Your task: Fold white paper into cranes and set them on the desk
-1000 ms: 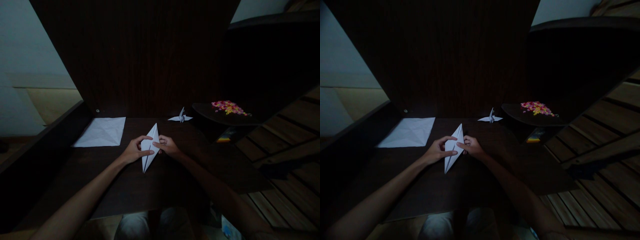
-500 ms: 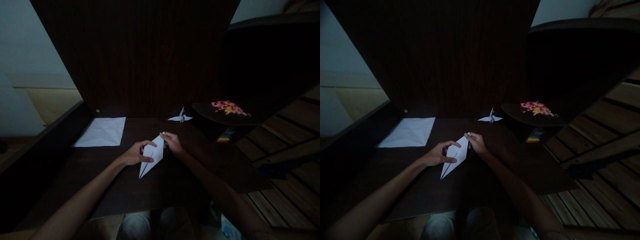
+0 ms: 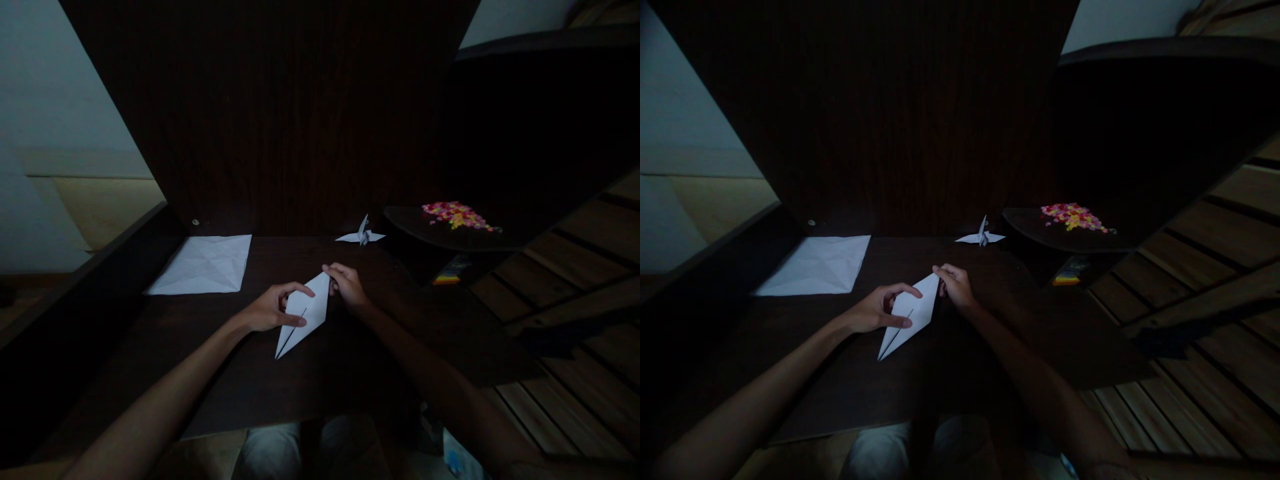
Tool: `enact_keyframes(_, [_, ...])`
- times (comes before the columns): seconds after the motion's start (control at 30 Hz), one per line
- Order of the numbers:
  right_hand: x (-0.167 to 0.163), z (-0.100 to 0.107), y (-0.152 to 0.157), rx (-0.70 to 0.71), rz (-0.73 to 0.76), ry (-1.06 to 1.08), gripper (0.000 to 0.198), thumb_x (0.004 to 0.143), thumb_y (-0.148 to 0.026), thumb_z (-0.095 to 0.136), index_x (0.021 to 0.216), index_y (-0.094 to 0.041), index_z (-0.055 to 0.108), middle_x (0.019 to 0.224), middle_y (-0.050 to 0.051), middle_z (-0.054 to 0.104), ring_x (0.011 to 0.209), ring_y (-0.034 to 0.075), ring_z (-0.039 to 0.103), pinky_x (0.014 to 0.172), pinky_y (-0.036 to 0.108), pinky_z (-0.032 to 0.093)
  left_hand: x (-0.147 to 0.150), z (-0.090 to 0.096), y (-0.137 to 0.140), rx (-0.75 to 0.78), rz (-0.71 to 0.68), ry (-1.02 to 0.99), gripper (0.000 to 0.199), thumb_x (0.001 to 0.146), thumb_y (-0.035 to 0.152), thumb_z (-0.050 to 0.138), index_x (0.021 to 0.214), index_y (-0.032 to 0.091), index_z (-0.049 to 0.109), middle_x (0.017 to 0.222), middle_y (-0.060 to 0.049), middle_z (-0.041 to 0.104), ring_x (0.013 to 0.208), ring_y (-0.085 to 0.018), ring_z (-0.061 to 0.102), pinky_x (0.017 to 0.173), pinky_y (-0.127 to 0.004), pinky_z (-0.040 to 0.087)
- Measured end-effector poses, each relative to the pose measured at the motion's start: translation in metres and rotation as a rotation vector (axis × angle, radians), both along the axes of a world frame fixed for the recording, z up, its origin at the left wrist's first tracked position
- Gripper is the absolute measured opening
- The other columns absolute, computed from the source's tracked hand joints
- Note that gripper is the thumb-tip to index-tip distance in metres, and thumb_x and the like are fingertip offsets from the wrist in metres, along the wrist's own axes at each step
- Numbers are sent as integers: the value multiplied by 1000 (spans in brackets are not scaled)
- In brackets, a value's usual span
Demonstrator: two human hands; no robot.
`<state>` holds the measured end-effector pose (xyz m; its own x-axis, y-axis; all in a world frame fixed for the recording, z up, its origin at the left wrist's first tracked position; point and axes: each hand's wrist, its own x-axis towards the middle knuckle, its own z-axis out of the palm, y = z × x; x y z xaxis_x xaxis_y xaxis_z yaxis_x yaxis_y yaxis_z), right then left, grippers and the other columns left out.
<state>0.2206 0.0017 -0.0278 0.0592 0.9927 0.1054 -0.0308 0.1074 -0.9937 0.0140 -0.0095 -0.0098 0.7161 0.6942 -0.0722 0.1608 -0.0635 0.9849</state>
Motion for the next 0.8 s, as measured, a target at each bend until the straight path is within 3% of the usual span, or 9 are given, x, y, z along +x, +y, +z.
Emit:
enact_keyframes(0.17, [0, -1, 1, -20, 2, 101, 40, 74, -54, 58, 58, -18, 49, 47, -3, 48, 36, 8, 45, 34, 19, 32, 1, 1, 1, 14, 32, -36, 47, 64, 28, 73, 105, 14, 57, 73, 2, 55, 57, -9, 49, 50, -18, 37])
enact_keyframes(0.33, [2, 2, -1, -2, 129, 260, 32, 74, -50, 55, 78, -18, 56, 59, -1, 55, 38, 10, 50, 34, 22, 37, -1, -3, 5, 25, 126, -77, 37, 66, 29, 71, 97, 14, 59, 76, 0, 56, 61, -10, 51, 52, -19, 38])
enact_keyframes(0.5, [2, 4, -6, 39, 165, 222, 22, 71, -39, 62, 78, -18, 58, 63, -2, 57, 40, 10, 52, 36, 22, 39, -2, -6, 7, 51, 150, -86, 34, 67, 30, 71, 94, 13, 60, 77, -1, 58, 63, -11, 53, 56, -21, 40])
enact_keyframes(0.63, [-1, 5, -7, 36, 160, 150, 27, 69, -42, 67, 79, -18, 59, 55, -4, 55, 38, 9, 51, 36, 21, 38, 0, -5, 6, 97, 161, -64, 28, 69, 33, 69, 87, 13, 62, 74, -1, 58, 66, -13, 53, 58, -22, 40])
enact_keyframes(0.8, [0, 3, -7, 71, 232, 137, 35, 67, -43, 71, 89, -17, 61, 63, -2, 60, 40, 9, 53, 38, 22, 42, 3, -8, 6, 58, 174, -147, 32, 68, 33, 71, 89, 14, 55, 78, -1, 59, 67, -12, 55, 60, -22, 42])
